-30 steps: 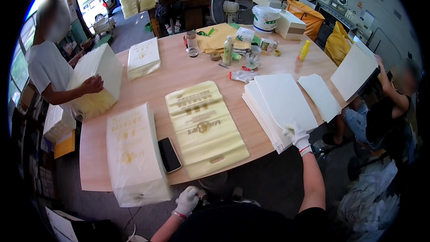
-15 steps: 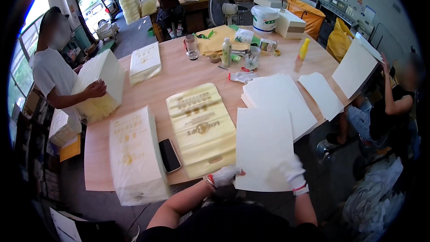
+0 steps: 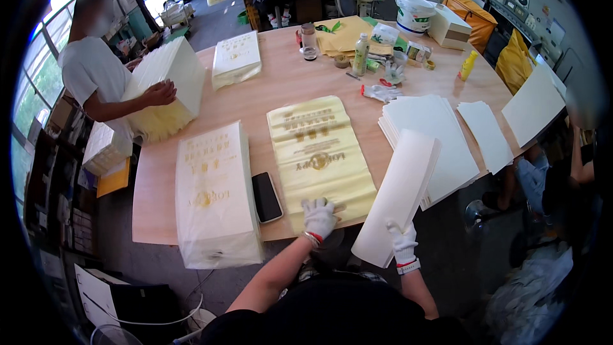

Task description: The person places a white book into a translucent plastic bag and then inserts the bagged book into a white cardboard box. This process is repeated multiple times with several books and boxes on a large table.

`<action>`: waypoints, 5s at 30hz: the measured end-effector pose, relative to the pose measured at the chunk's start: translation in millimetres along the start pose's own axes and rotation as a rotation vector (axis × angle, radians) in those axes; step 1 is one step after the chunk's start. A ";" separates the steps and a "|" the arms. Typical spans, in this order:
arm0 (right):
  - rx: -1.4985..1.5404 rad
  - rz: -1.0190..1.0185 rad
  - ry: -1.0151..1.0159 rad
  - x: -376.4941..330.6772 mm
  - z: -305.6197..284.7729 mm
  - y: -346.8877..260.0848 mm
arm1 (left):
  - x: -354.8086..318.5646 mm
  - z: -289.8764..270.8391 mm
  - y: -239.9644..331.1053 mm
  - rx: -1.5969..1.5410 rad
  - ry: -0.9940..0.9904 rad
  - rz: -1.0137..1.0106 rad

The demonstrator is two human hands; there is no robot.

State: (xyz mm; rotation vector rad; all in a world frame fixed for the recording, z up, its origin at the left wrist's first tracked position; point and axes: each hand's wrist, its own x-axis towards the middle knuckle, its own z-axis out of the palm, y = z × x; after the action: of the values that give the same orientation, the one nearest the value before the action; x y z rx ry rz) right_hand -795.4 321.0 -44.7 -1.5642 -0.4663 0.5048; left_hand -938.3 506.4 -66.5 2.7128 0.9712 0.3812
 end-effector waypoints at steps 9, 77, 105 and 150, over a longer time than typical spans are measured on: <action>0.426 0.171 -0.382 9.8 17.1 24.4 | 33.8 -8.1 -28.1 -0.503 -0.277 -0.106; -0.377 0.115 -0.722 -17.7 -58.9 30.3 | -153.3 -34.8 -34.2 -0.792 0.245 -0.263; -1.042 -0.590 -0.405 58.5 -0.4 -28.3 | -345.3 48.1 -252.3 -1.329 0.775 -1.024; 0.250 0.124 -0.233 6.7 -0.6 14.0 | 24.6 15.8 -29.1 -0.459 -0.058 -0.082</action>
State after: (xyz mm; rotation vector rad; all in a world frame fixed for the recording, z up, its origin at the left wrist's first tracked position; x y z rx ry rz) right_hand -789.7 323.7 -58.9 -1.3040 -0.4649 0.8161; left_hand -931.9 542.2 -86.1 2.2524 0.8520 0.4443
